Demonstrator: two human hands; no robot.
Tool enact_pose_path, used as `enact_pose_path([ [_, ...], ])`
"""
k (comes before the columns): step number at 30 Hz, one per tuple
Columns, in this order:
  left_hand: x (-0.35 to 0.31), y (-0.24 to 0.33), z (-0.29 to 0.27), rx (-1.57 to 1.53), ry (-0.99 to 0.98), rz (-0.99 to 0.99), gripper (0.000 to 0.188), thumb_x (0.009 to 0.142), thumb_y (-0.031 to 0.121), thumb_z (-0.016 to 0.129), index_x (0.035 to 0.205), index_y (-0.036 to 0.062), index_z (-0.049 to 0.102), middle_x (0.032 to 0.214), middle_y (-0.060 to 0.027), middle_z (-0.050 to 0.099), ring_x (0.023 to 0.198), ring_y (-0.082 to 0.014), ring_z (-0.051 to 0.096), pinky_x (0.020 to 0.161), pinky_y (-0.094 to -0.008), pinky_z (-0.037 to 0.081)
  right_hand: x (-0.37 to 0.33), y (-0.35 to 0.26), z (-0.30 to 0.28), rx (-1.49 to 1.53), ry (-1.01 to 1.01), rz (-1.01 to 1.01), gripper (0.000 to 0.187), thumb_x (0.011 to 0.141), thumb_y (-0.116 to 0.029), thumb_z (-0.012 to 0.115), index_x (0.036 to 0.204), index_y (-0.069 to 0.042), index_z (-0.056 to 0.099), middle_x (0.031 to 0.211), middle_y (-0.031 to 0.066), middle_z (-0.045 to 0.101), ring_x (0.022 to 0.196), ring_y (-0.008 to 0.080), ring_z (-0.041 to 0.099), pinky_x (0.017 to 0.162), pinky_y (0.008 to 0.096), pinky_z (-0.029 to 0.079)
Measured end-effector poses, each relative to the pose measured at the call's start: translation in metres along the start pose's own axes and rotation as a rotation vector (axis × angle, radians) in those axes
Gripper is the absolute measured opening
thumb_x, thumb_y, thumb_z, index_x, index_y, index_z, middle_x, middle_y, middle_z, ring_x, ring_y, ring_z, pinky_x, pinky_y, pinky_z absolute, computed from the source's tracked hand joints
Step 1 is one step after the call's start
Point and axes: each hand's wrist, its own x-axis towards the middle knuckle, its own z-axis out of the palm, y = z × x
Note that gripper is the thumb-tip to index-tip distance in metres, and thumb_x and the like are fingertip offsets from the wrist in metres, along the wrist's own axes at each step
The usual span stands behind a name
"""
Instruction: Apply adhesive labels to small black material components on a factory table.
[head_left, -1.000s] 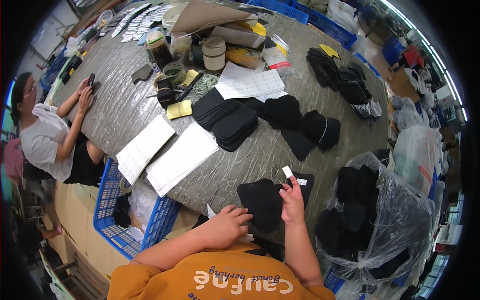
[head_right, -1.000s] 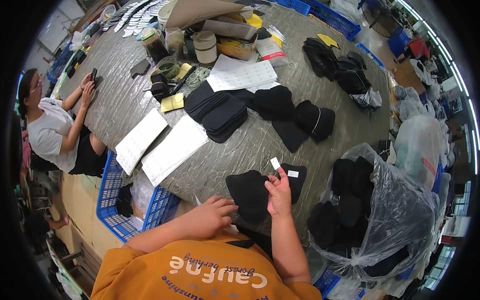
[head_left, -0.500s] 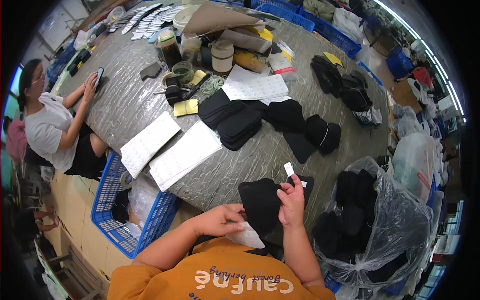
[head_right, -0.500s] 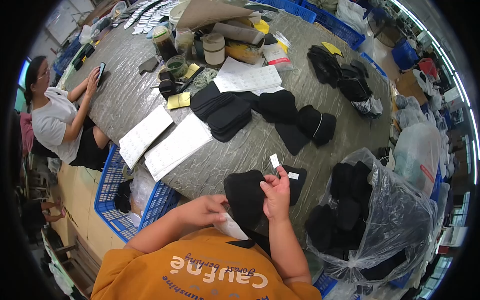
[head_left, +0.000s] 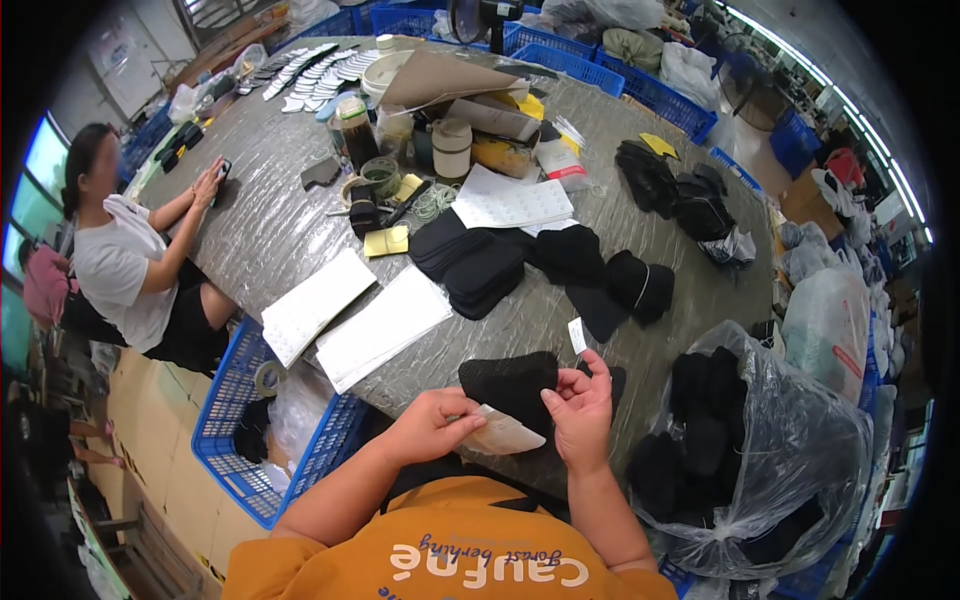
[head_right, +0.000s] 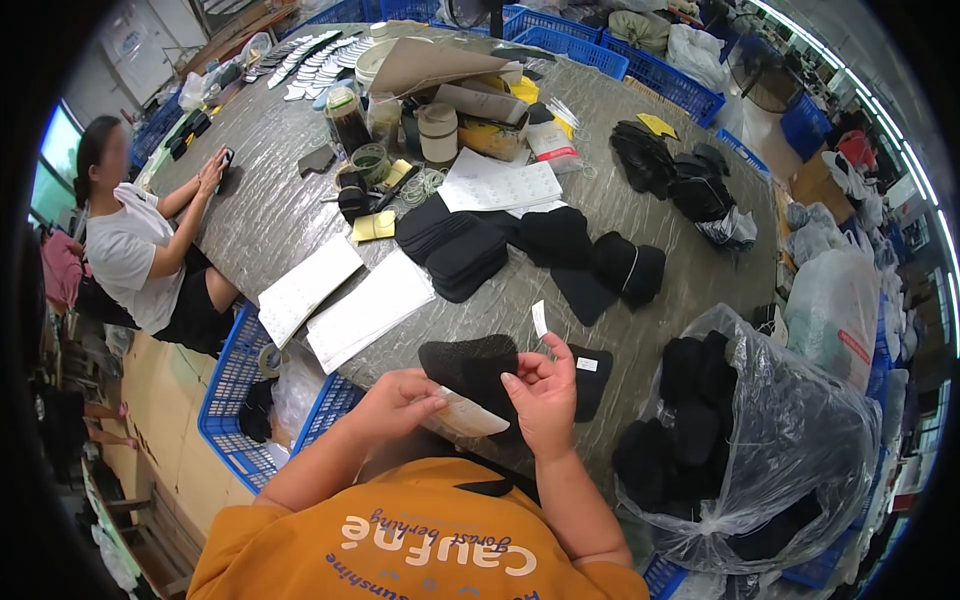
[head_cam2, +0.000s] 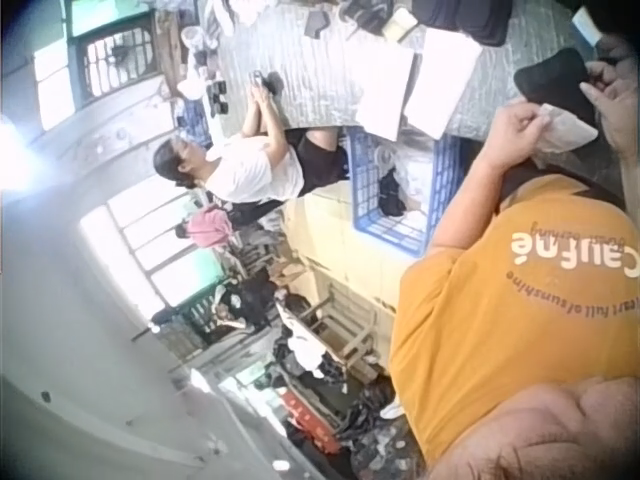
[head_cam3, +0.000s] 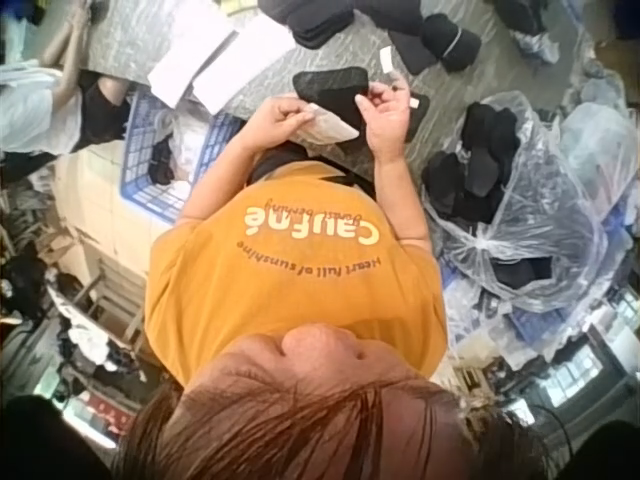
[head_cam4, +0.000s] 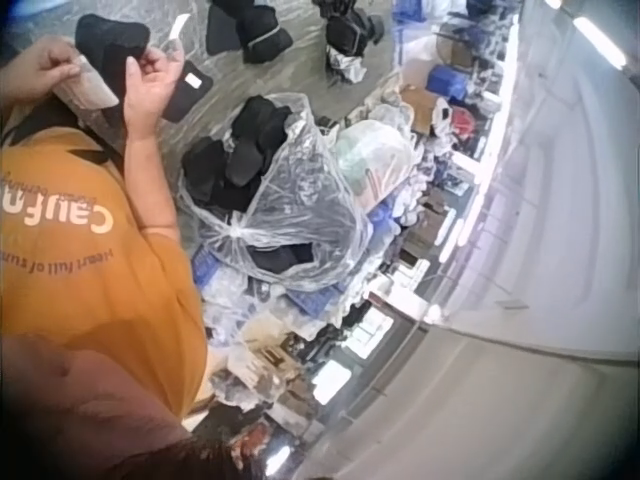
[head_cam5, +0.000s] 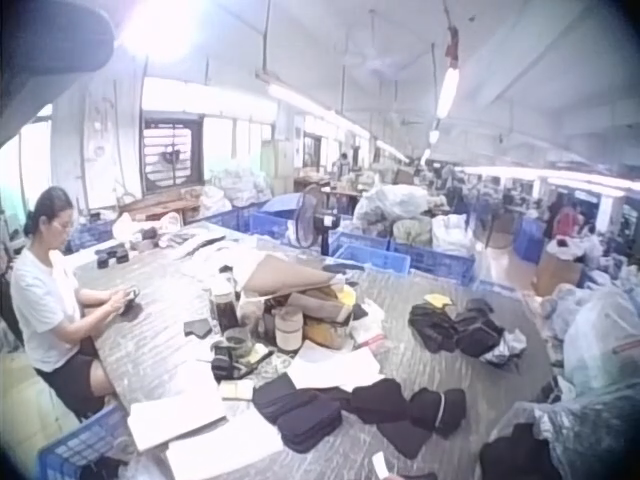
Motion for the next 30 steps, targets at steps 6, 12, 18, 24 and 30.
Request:
enact_pose_path([
  [6,-0.006,-0.004,0.005,-0.004,0.023,-0.03,0.014,0.085,0.014,0.064,0.085,0.0009,0.068,0.074,-0.0102,0.059,0.067,-0.0227,0.059,0.06,-0.0312,0.045,-0.006,0.002,0.003,-0.151,0.023,-0.047,0.067,0.077,0.014,0.062,0.135,-0.004,0.033,0.096,0.007,0.057,0.085,0.0109,0.056,0.079,0.0241,0.048],
  [12,-0.003,-0.021,0.018,-0.001,-0.054,-0.091,0.016,0.086,0.016,0.063,0.084,0.0002,0.067,0.073,-0.0116,0.058,0.068,-0.0237,0.058,0.061,-0.0322,0.045,-0.008,0.02,-0.012,-0.184,0.073,0.053,0.067,0.077,0.014,0.062,0.135,-0.003,0.033,0.095,0.0076,0.057,0.083,0.0101,0.056,0.076,0.0227,0.049],
  [18,-0.002,-0.042,0.033,0.006,-0.118,-0.144,0.018,0.087,0.017,0.062,0.085,-0.0002,0.067,0.074,-0.0117,0.058,0.071,-0.0229,0.057,0.063,-0.0329,0.045,-0.014,0.038,-0.027,-0.166,0.132,0.123,0.066,0.077,0.015,0.062,0.134,-0.003,0.033,0.093,0.007,0.057,0.082,0.0092,0.056,0.075,0.0214,0.048],
  [24,0.002,-0.048,0.039,0.031,-0.191,-0.264,0.02,0.088,0.019,0.061,0.083,-0.0005,0.065,0.077,-0.0122,0.059,0.073,-0.0231,0.058,0.065,-0.0336,0.045,-0.016,0.058,-0.047,-0.196,0.175,0.17,0.065,0.078,0.013,0.061,0.134,-0.002,0.032,0.093,0.0065,0.057,0.081,0.0087,0.055,0.074,0.0212,0.048],
  [30,-0.001,-0.042,0.045,0.364,-0.262,-0.218,0.02,0.085,0.019,0.061,0.081,-0.0003,0.063,0.089,-0.0156,0.062,0.078,-0.0341,0.059,0.068,-0.0386,0.048,-0.016,0.075,-0.062,-0.275,0.22,0.196,0.064,0.079,0.012,0.061,0.134,-0.002,0.032,0.092,0.0063,0.057,0.079,0.0086,0.055,0.073,0.0214,0.048],
])
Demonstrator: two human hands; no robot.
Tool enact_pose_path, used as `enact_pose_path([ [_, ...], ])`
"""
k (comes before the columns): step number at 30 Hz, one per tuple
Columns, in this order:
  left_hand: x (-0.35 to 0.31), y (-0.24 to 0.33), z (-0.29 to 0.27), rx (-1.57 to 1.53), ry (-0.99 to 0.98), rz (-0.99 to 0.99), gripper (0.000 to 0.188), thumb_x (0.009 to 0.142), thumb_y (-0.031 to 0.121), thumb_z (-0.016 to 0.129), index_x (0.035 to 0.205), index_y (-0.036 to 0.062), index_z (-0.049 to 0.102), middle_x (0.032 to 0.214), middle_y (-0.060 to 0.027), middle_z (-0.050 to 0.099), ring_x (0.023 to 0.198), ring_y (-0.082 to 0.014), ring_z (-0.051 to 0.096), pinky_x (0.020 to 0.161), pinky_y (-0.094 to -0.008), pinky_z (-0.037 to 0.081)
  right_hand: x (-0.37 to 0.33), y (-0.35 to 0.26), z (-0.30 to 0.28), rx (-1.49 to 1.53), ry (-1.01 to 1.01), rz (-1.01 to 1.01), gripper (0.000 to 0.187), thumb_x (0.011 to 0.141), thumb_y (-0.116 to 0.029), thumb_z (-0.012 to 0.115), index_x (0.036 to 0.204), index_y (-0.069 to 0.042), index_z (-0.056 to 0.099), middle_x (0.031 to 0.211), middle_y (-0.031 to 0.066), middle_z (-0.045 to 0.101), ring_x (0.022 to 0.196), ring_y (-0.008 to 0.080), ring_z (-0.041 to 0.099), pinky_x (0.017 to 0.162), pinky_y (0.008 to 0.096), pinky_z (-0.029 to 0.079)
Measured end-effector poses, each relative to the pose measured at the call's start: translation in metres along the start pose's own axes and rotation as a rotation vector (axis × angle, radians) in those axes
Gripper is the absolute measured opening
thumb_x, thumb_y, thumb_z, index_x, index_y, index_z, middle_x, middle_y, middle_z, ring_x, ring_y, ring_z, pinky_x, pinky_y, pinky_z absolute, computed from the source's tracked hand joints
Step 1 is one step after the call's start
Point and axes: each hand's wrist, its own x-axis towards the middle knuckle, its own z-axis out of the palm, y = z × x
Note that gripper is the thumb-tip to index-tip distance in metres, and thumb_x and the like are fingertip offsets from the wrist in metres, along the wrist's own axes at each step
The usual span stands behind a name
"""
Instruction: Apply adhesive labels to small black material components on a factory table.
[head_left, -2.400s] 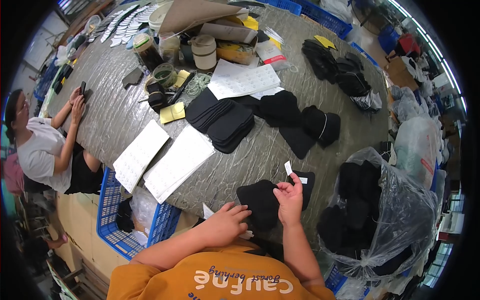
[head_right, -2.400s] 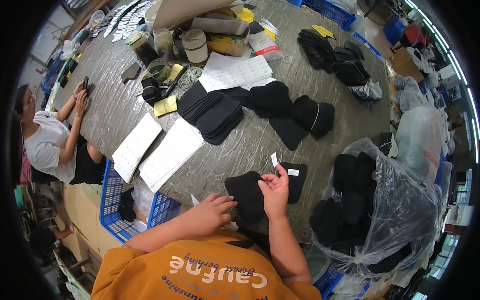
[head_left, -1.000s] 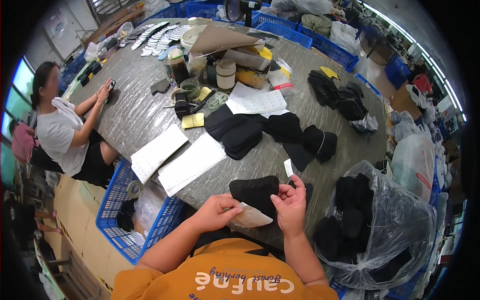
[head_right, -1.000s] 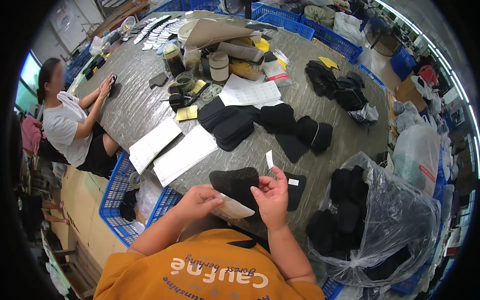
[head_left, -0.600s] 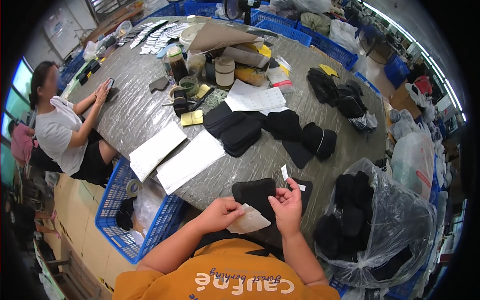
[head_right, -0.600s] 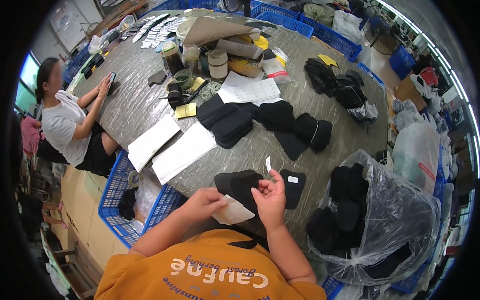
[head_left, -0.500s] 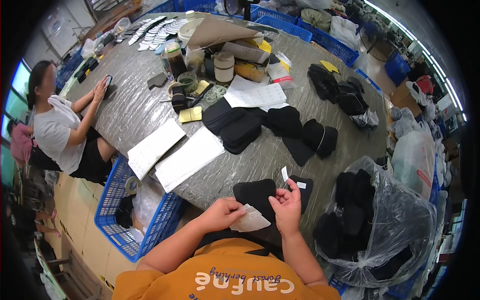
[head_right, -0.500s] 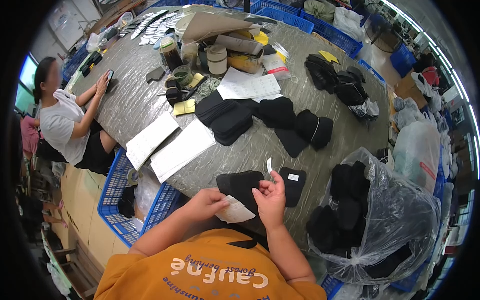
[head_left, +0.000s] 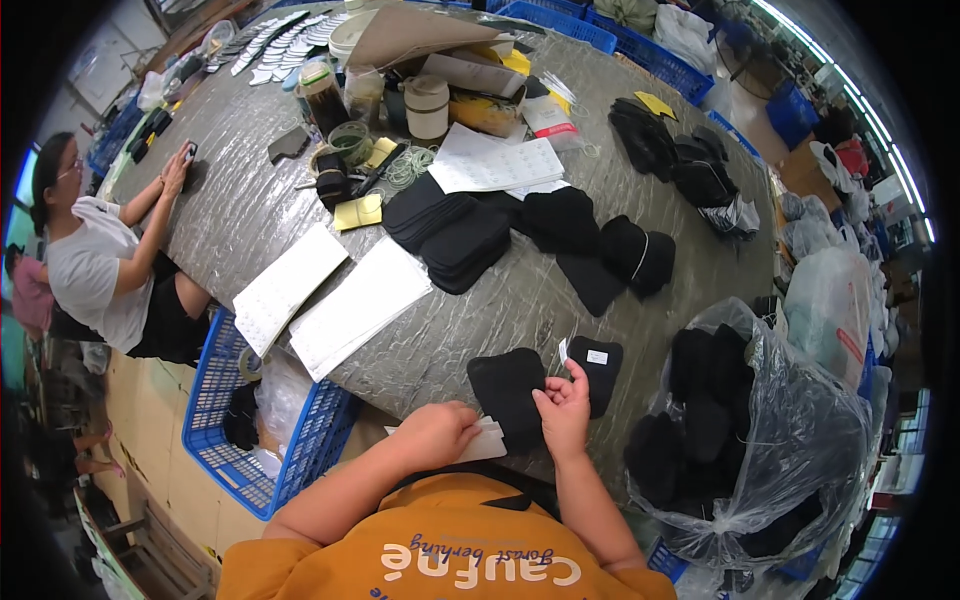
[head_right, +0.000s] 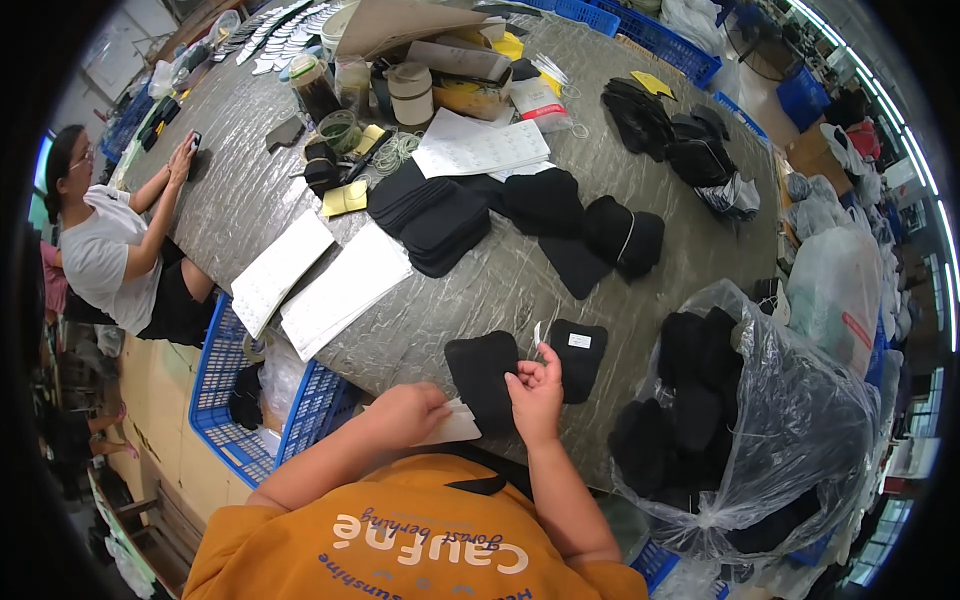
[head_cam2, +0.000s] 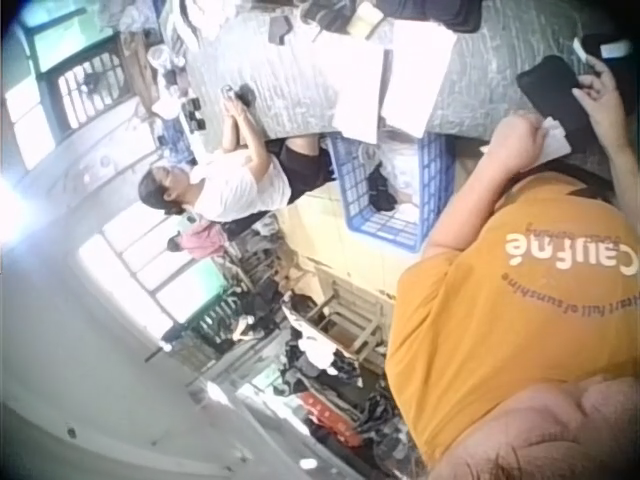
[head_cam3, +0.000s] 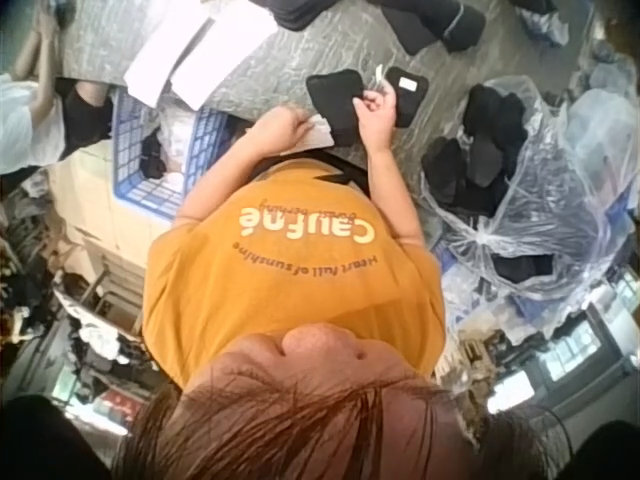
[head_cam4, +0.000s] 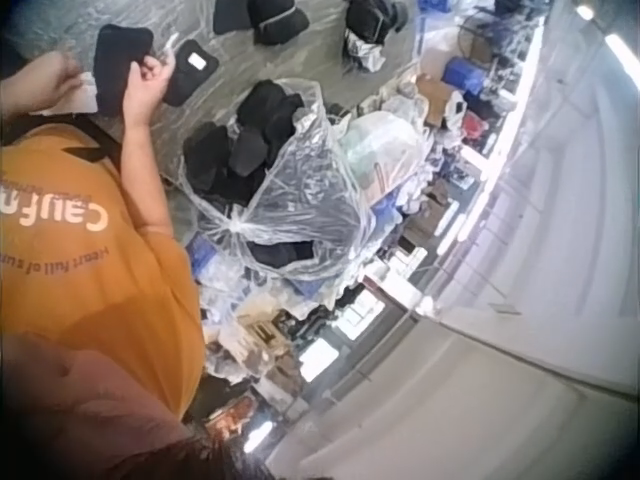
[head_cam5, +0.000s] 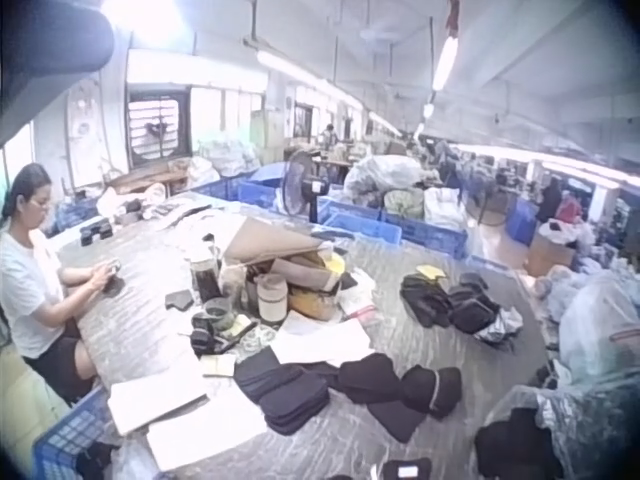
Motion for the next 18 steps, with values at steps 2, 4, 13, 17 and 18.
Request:
enact_pose_path([
  [2,0.0,0.005,-0.001,0.082,-0.009,0.11,0.015,0.082,0.016,0.062,0.083,0.0013,0.064,0.108,-0.0159,0.061,0.092,-0.0345,0.059,0.077,-0.0406,0.048,0.001,0.001,0.001,-0.024,0.008,0.0,0.064,0.079,0.012,0.061,0.135,-0.002,0.032,0.091,0.0063,0.057,0.078,0.0085,0.055,0.073,0.0215,0.048],
  [4,0.007,0.0,0.007,0.166,0.067,0.248,0.014,0.082,0.015,0.061,0.083,0.0014,0.064,0.114,-0.0163,0.058,0.1,-0.0342,0.057,0.082,-0.0412,0.046,0.003,0.004,0.0,-0.103,0.017,-0.007,0.063,0.079,0.011,0.061,0.134,-0.002,0.033,0.091,0.0067,0.057,0.077,0.0088,0.055,0.072,0.022,0.048],
  [13,0.019,-0.005,0.012,0.32,0.038,0.372,0.016,0.08,0.015,0.061,0.082,-0.0006,0.064,0.129,-0.0184,0.052,0.122,-0.0339,0.046,0.098,-0.043,0.038,0.004,-0.006,-0.004,-0.424,0.202,-0.36,0.046,0.081,0.009,0.061,0.123,0.001,0.043,0.1,0.0073,0.053,0.078,0.0083,0.054,0.069,0.021,0.047],
  [17,0.02,-0.006,0.011,0.356,0.013,0.387,0.016,0.075,0.014,0.061,0.082,-0.0004,0.064,0.128,-0.0203,0.052,0.123,-0.0339,0.045,0.098,-0.0438,0.037,-0.008,-0.016,-0.001,-0.119,0.041,-0.04,0.014,0.086,0.001,0.062,0.099,0.001,0.056,0.082,-0.0004,0.057,0.067,0.0035,0.05,0.061,0.0171,0.043],
  [18,0.019,-0.005,0.009,0.351,0.01,0.387,0.016,0.075,0.014,0.061,0.082,-0.0004,0.064,0.128,-0.0203,0.052,0.123,-0.0339,0.045,0.098,-0.0438,0.037,-0.01,-0.016,0.004,-0.102,0.029,0.003,0.004,0.088,-0.001,0.061,0.092,0.0,0.059,0.074,-0.0041,0.056,0.064,0.0021,0.049,0.059,0.0161,0.041],
])
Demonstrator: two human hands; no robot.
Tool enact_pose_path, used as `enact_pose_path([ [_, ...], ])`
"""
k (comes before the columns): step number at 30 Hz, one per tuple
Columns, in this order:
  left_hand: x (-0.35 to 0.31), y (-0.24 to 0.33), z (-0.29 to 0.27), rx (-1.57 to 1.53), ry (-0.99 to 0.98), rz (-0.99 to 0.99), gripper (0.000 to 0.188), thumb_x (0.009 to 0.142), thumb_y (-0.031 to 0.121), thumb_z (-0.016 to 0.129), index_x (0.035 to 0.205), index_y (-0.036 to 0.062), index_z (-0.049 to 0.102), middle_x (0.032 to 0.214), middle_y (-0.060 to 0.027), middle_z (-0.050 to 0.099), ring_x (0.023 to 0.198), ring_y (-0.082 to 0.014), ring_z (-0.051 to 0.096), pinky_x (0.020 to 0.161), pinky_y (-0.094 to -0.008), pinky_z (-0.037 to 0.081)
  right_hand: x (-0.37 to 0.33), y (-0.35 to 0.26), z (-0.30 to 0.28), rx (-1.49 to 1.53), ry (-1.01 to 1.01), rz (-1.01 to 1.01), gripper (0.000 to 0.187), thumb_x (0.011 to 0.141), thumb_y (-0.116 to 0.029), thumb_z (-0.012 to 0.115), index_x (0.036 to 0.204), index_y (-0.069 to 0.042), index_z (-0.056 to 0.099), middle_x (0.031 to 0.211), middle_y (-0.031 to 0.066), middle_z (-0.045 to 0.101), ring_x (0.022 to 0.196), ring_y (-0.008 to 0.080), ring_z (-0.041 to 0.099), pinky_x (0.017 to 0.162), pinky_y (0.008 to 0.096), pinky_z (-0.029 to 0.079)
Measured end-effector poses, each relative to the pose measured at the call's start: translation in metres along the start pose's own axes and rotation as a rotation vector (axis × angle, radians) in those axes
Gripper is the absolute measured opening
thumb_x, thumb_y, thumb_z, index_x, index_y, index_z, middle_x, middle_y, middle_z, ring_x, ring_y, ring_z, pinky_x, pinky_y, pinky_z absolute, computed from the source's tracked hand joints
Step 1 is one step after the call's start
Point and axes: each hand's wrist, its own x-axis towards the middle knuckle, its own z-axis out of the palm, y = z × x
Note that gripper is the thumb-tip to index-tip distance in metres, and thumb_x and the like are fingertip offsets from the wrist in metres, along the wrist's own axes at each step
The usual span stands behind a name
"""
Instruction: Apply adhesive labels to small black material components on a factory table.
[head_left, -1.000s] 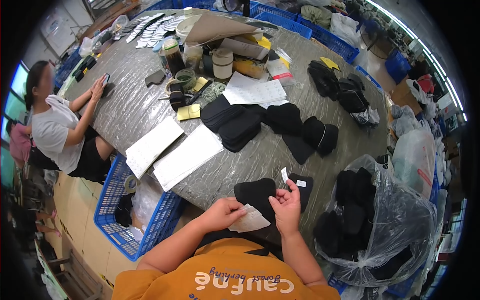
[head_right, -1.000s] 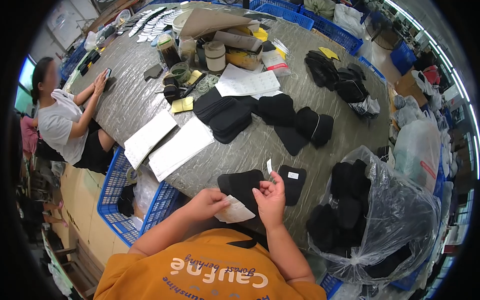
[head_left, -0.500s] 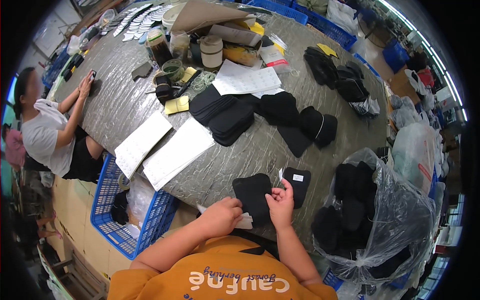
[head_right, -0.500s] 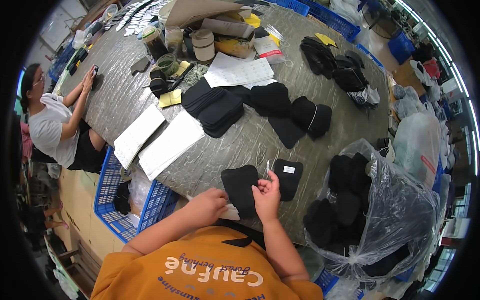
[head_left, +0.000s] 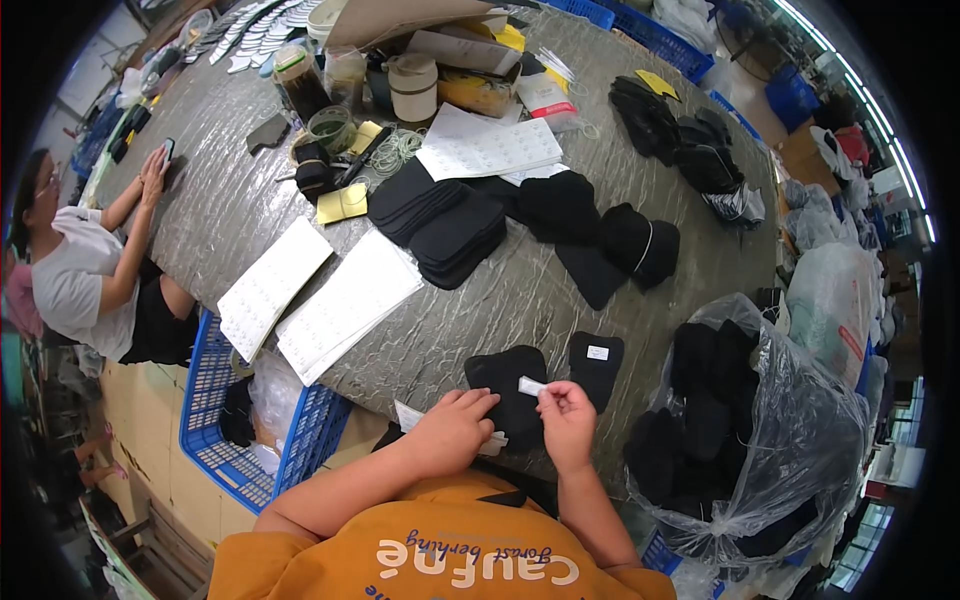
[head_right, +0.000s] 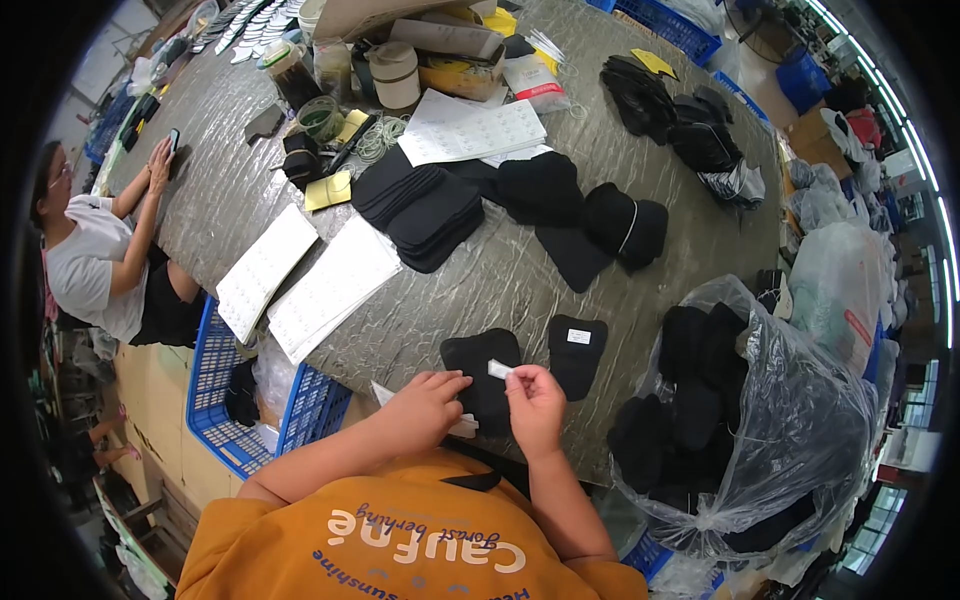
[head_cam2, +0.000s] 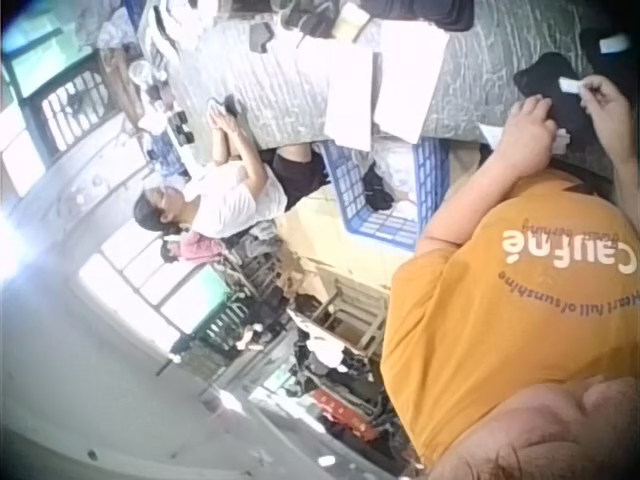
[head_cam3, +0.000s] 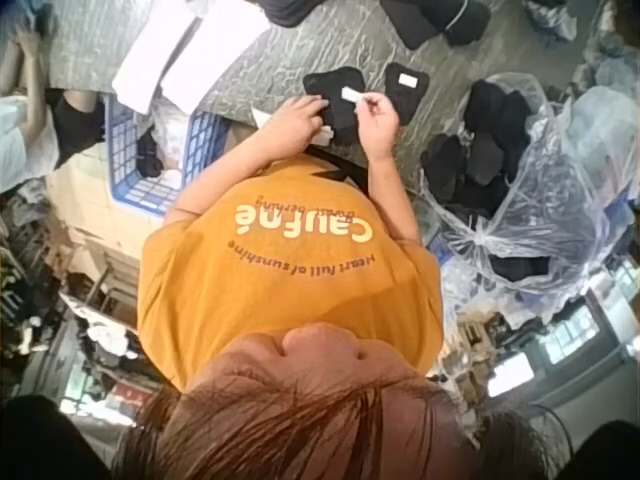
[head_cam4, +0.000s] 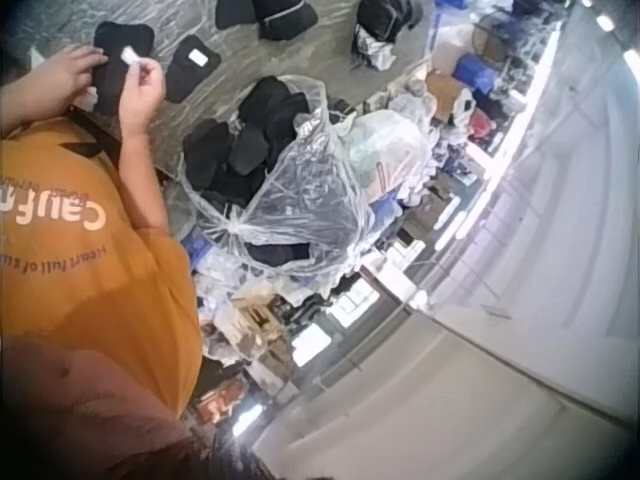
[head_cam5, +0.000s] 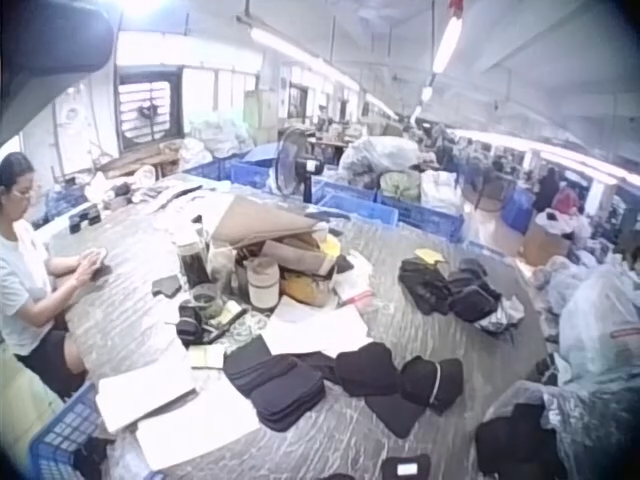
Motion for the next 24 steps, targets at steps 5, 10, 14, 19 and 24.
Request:
enact_pose_path([
  [5,0.001,0.001,-0.003,0.016,-0.038,0.024,0.019,0.073,0.015,0.06,0.082,-0.0003,0.064,0.129,-0.0213,0.051,0.125,-0.0336,0.044,0.1,-0.0449,0.035,0.0,0.011,0.005,-0.207,-0.025,-0.005,0.004,0.084,-0.001,0.065,0.086,0.002,0.062,0.074,0.0001,0.06,0.063,0.0039,0.053,0.058,0.0201,0.045],
  [10,0.001,0.0,-0.008,0.024,-0.078,0.023,0.019,0.079,0.015,0.053,0.085,-0.0002,0.063,0.128,-0.0218,0.052,0.125,-0.0333,0.043,0.104,-0.0453,0.033,0.003,0.013,0.008,-0.297,-0.03,-0.036,0.005,0.083,-0.001,0.066,0.085,0.002,0.063,0.073,0.0029,0.061,0.062,0.0046,0.054,0.057,0.0212,0.045],
  [14,0.002,-0.002,-0.008,0.022,-0.082,0.033,0.02,0.079,0.016,0.053,0.084,-0.0002,0.063,0.128,-0.0217,0.052,0.125,-0.0329,0.044,0.103,-0.0451,0.033,0.005,0.016,0.012,-0.293,-0.01,-0.034,0.005,0.083,-0.001,0.066,0.084,0.002,0.063,0.072,0.0026,0.061,0.061,0.0048,0.054,0.056,0.0215,0.045],
  [19,0.003,-0.003,-0.009,0.02,-0.101,0.041,0.02,0.08,0.016,0.053,0.085,-0.0005,0.063,0.128,-0.0216,0.052,0.125,-0.0325,0.044,0.103,-0.0451,0.033,0.007,0.018,0.014,-0.323,0.015,-0.037,0.005,0.083,-0.002,0.066,0.084,0.002,0.063,0.071,0.0017,0.061,0.059,0.0044,0.053,0.055,0.0214,0.045],
  [24,0.004,-0.005,-0.01,0.015,-0.101,0.048,0.021,0.08,0.016,0.052,0.085,-0.0006,0.063,0.128,-0.0213,0.052,0.125,-0.0322,0.044,0.103,-0.0453,0.033,0.009,0.017,0.016,-0.309,0.029,-0.002,0.005,0.083,-0.003,0.066,0.084,0.002,0.063,0.07,0.0009,0.06,0.059,0.0037,0.052,0.055,0.0212,0.044],
])
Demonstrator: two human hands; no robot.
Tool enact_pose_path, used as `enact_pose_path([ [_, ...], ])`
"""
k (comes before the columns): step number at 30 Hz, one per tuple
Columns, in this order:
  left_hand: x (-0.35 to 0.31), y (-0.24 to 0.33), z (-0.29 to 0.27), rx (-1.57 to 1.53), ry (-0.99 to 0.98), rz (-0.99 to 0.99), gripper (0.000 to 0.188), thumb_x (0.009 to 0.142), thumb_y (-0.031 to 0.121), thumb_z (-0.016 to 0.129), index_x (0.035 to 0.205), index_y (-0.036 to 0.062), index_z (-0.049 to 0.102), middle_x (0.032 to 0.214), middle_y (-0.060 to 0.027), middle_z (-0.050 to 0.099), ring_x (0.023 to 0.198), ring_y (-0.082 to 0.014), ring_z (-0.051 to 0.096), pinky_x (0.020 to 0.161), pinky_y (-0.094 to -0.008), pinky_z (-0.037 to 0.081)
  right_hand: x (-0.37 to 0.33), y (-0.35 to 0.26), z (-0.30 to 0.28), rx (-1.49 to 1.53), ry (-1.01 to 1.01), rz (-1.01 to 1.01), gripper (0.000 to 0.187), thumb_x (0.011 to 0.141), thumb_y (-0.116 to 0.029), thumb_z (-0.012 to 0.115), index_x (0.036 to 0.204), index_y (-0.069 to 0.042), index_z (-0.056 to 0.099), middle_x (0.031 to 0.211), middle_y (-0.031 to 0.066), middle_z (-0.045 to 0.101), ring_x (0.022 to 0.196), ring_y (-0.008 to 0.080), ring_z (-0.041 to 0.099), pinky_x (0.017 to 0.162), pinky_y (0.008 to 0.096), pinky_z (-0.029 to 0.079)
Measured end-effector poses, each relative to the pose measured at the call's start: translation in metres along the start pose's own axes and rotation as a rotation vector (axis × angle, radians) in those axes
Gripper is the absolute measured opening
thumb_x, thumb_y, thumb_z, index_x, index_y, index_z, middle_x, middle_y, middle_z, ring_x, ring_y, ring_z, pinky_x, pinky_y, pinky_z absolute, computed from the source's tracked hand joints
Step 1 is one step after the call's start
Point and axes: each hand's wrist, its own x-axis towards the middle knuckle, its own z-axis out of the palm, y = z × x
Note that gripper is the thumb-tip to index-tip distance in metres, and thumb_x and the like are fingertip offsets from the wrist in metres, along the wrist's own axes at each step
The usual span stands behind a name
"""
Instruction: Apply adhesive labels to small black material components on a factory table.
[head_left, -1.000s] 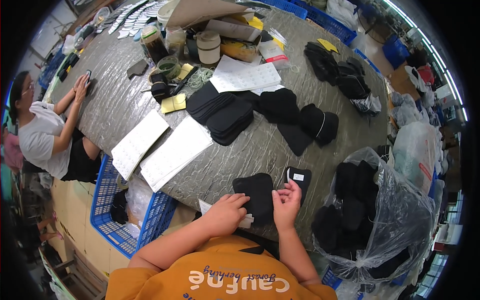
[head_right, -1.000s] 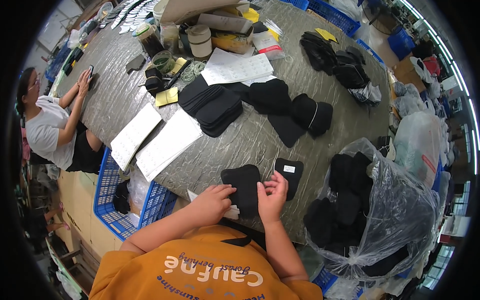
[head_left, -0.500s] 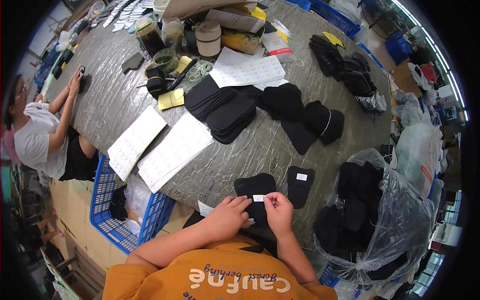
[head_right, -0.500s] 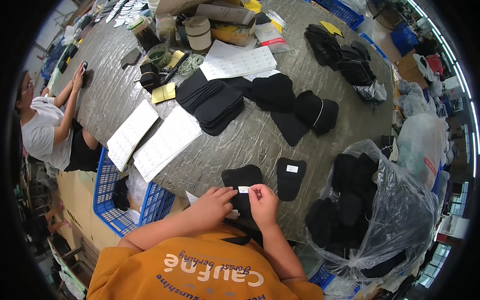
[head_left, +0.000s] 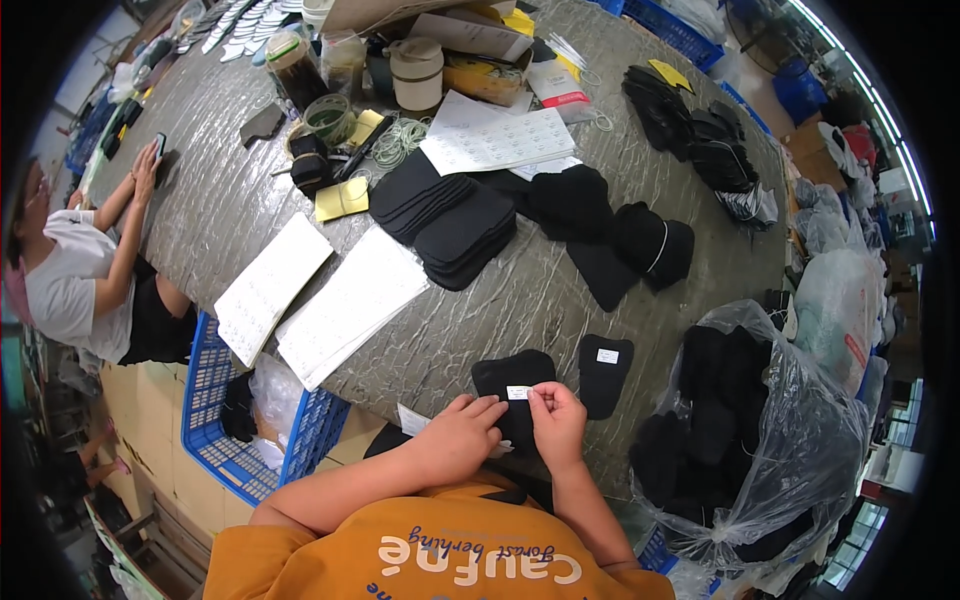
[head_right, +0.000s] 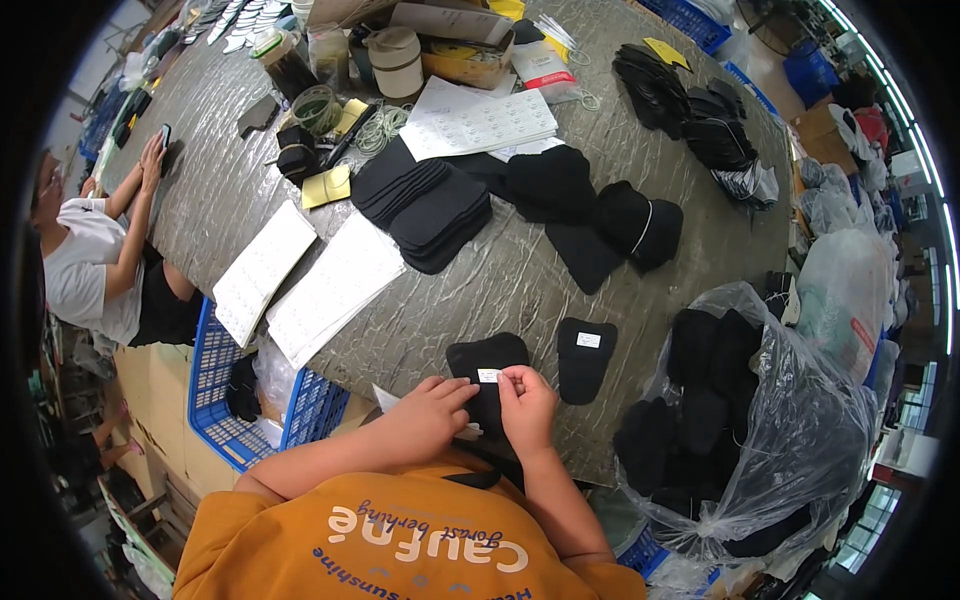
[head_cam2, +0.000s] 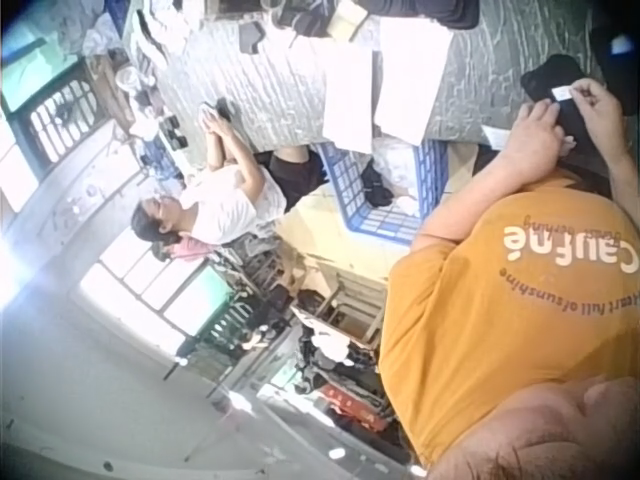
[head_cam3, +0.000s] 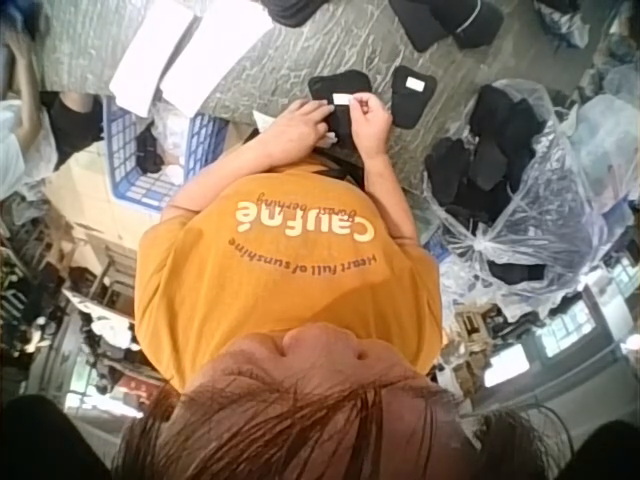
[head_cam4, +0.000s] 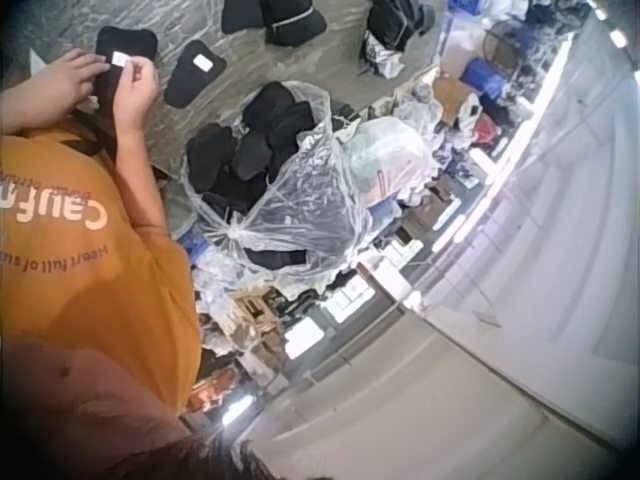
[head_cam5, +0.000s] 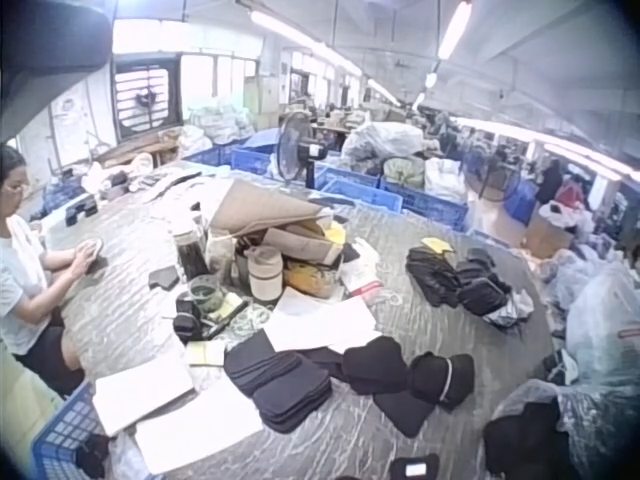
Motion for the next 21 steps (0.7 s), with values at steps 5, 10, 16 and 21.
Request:
enact_pose_path([
  [5,0.0,-0.001,0.0,0.016,0.008,0.013,0.022,0.081,0.017,0.052,0.086,-0.0006,0.063,0.127,-0.0211,0.053,0.124,-0.0318,0.044,0.103,-0.0453,0.033,0.001,0.001,0.002,-0.015,0.009,-0.025,0.005,0.083,-0.003,0.066,0.085,0.002,0.064,0.071,0.0013,0.061,0.059,0.0037,0.053,0.055,0.021,0.044],
  [10,0.001,-0.002,-0.001,0.014,-0.004,0.014,0.022,0.081,0.017,0.052,0.087,-0.0007,0.063,0.128,-0.0204,0.052,0.124,-0.0316,0.045,0.102,-0.0452,0.034,0.001,0.0,0.003,-0.003,0.019,-0.03,0.005,0.083,-0.003,0.066,0.084,0.002,0.064,0.072,0.0017,0.061,0.059,0.0039,0.053,0.054,0.0211,0.044],
  [16,0.005,-0.002,-0.002,-0.031,-0.008,-0.008,0.022,0.081,0.018,0.053,0.084,-0.0004,0.064,0.131,-0.0196,0.05,0.12,-0.0304,0.046,0.101,-0.0461,0.034,0.0,-0.008,0.003,-0.091,0.035,-0.06,0.005,0.082,-0.002,0.066,0.085,0.002,0.064,0.072,0.0033,0.061,0.058,0.0056,0.053,0.054,0.0225,0.045],
  [21,0.007,-0.002,-0.001,-0.022,0.013,0.002,0.019,0.077,0.015,0.055,0.082,-0.0004,0.064,0.133,-0.0203,0.049,0.117,-0.0298,0.049,0.099,-0.0423,0.035,-0.005,-0.004,0.004,-0.123,0.068,-0.17,0.015,0.08,-0.001,0.068,0.093,0.001,0.06,0.072,0.0044,0.061,0.059,0.0079,0.055,0.054,0.0232,0.045],
])
